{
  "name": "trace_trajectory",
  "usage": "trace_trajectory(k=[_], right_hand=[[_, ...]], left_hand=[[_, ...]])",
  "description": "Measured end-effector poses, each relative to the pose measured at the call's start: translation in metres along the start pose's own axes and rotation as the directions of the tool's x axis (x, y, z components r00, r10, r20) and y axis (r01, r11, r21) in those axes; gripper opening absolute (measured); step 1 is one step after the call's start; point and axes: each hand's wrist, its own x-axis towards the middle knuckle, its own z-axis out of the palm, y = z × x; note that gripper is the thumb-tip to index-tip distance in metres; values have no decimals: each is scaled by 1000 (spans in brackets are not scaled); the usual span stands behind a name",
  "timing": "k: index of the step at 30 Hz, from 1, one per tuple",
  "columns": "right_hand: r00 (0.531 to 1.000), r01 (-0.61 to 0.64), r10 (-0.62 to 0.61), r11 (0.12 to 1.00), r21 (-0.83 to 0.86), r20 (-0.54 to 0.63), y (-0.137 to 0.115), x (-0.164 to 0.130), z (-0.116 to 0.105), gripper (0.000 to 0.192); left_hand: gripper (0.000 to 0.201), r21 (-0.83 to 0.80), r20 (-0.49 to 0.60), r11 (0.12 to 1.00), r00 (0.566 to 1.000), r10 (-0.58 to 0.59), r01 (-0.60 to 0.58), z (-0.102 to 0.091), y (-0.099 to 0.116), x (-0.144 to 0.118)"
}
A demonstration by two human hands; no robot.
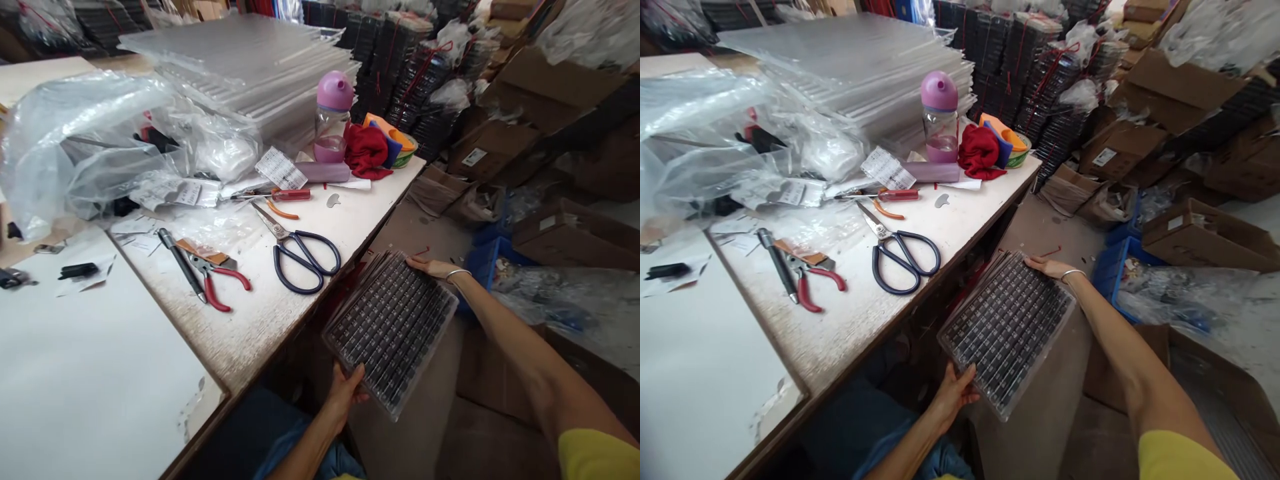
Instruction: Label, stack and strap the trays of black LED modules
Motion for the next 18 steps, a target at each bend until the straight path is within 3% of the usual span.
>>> trace_trajectory(k=[10, 15, 18], right_hand=[[999, 43, -44, 965, -258, 5, -30, 16, 18, 69], [997, 66, -52, 939, -337, 48, -45, 16, 9, 68], [993, 115, -99, 934, -338, 64, -58, 20, 3, 64]], left_hand=[[70, 2, -139, 999, 990, 33, -33, 5, -8, -5], [71, 22, -207, 1000, 978, -8, 13, -1, 8, -8], [80, 31, -271, 999, 961, 50, -43, -8, 24, -8]])
